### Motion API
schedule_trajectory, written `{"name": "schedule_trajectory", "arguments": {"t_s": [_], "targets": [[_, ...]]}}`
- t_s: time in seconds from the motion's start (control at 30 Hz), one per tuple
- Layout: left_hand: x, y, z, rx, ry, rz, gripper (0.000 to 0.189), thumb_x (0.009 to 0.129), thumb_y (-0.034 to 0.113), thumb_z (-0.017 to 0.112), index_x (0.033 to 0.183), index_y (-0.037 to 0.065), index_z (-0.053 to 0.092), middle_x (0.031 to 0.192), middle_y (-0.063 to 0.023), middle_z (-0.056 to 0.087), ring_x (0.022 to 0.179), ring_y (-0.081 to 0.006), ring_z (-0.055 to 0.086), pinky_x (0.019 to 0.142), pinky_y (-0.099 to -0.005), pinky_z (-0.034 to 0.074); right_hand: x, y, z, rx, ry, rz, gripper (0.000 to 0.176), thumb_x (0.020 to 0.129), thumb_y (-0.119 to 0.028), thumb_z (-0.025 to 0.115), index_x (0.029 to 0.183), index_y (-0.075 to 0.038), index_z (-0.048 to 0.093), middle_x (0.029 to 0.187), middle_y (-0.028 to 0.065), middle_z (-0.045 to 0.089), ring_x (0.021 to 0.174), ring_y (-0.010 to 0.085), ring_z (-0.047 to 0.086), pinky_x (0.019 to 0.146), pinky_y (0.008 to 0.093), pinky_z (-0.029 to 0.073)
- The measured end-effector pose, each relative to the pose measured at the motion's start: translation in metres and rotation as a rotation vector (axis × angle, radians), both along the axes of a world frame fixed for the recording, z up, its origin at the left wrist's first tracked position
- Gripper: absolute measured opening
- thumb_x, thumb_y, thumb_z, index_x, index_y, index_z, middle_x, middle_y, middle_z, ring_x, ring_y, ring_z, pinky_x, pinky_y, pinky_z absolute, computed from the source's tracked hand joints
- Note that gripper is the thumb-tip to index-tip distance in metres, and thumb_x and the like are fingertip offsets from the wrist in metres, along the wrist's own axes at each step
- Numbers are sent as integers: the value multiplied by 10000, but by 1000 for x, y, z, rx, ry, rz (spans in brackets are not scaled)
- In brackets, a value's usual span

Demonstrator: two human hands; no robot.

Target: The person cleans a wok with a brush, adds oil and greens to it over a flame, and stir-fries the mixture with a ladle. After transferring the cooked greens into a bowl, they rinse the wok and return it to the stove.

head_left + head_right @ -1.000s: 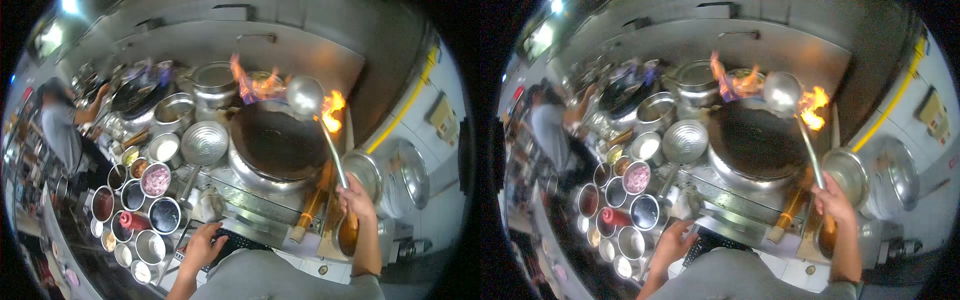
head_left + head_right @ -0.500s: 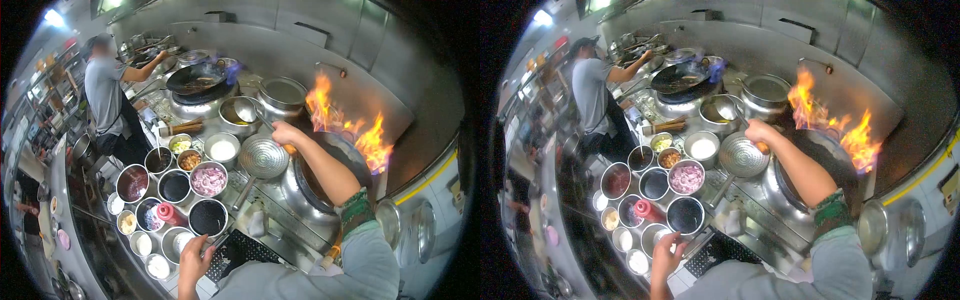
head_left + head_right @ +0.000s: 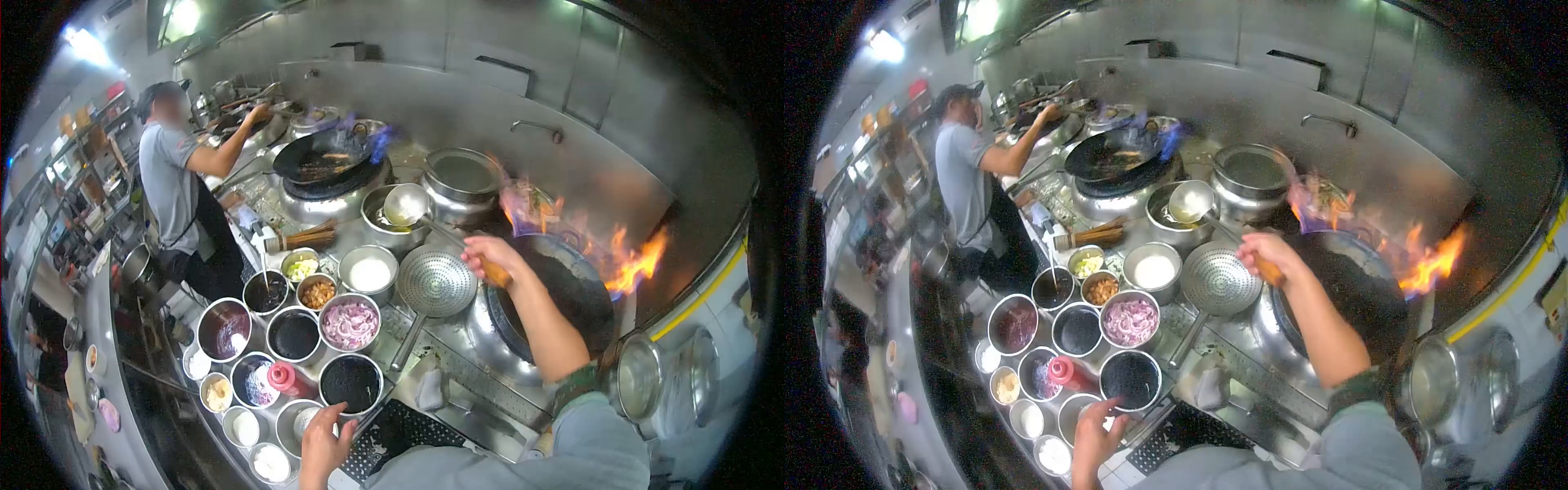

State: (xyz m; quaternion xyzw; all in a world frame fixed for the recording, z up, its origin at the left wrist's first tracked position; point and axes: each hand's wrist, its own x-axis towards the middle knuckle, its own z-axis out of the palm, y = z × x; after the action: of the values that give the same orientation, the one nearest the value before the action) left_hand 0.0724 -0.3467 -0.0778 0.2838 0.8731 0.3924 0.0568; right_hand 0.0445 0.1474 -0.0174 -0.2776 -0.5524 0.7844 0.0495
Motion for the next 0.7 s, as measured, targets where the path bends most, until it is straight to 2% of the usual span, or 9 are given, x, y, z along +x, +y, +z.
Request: {"name": "schedule_trajectory", "arguments": {"t_s": [0.03, 0.1, 0.2, 0.43, 0.47, 0.57, 0.6, 0.63, 0.7], "targets": [[-1, 4, 4, -2, 6, -15, 368, 827, 160, 776, 1159, 29, 685, 993, -155, 694, 895, -322, 678, 822, -416, 536, 22, 6, -9, -121, 72, 3, 550, 936, -26, 566, 1427, -11, 318, 927, 120, 626, 579, 106, 546, 436, 278, 446], [1, 14, 12, -11, 15, -57, 369, 828, 160, 775, 1161, 29, 685, 1009, -157, 698, 898, -330, 677, 828, -419, 537, 74, -5, -7, -312, 238, -27, 526, 946, -28, 557, 1434, -22, 362, 984, 110, 602, 608, 90, 540, 441, 258, 443], [2, 31, 10, -13, 31, -119, 357, 825, 140, 771, 1158, 36, 695, 1027, -166, 706, 906, -321, 692, 813, -409, 541, 153, -20, 3, -343, 368, -101, 524, 946, -24, 560, 1443, -39, 391, 972, 93, 589, 600, 94, 535, 440, 259, 443], [35, 80, 27, -48, 65, -319, 347, 831, 139, 777, 1139, 14, 679, 1029, -175, 690, 915, -355, 673, 814, -426, 531, 294, -25, 31, 322, -64, -301, 581, 933, -26, 597, 1474, -110, 402, 918, 66, 600, 551, 83, 520, 415, 261, 434], [40, 88, 26, -48, 53, -354, 348, 831, 139, 776, 1142, 18, 678, 1024, -174, 687, 906, -351, 672, 805, -425, 531, 307, -19, 27, 414, -171, -296, 631, 919, -32, 608, 1507, -100, 387, 954, 106, 636, 604, 152, 587, 501, 319, 503], [62, 103, 19, -33, 14, -436, 355, 837, 135, 772, 1163, 38, 671, 1012, -169, 679, 881, -339, 669, 783, -422, 529, 350, -19, -5, 1240, -309, -291, 612, 900, -94, 626, 1481, -67, 437, 1105, 225, 683, 811, 378, 693, 716, 425, 567], [70, 109, 20, -33, 0, -461, 358, 838, 134, 771, 1168, 41, 669, 1016, -168, 680, 880, -336, 669, 782, -421, 529, 370, -21, -6, 1258, -371, -297, 637, 874, -105, 636, 1484, -92, 450, 1224, 273, 642, 1051, 463, 646, 932, 435, 516], [78, 115, 23, -29, -15, -482, 360, 839, 133, 770, 1173, 43, 668, 1019, -167, 680, 880, -334, 670, 781, -420, 530, 384, -29, 17, 1050, -514, -279, 625, 885, -74, 614, 1489, -130, 463, 1269, 260, 635, 1121, 417, 640, 965, 434, 509], [95, 125, 26, -31, 27, -527, 373, 845, 146, 771, 1187, 43, 665, 1031, -169, 684, 890, -328, 676, 780, -418, 533, 432, -26, 1, 1089, -339, -361, 635, 884, -20, 595, 1491, -164, 476, 1333, 235, 615, 1184, 372, 624, 993, 424, 504]]}}
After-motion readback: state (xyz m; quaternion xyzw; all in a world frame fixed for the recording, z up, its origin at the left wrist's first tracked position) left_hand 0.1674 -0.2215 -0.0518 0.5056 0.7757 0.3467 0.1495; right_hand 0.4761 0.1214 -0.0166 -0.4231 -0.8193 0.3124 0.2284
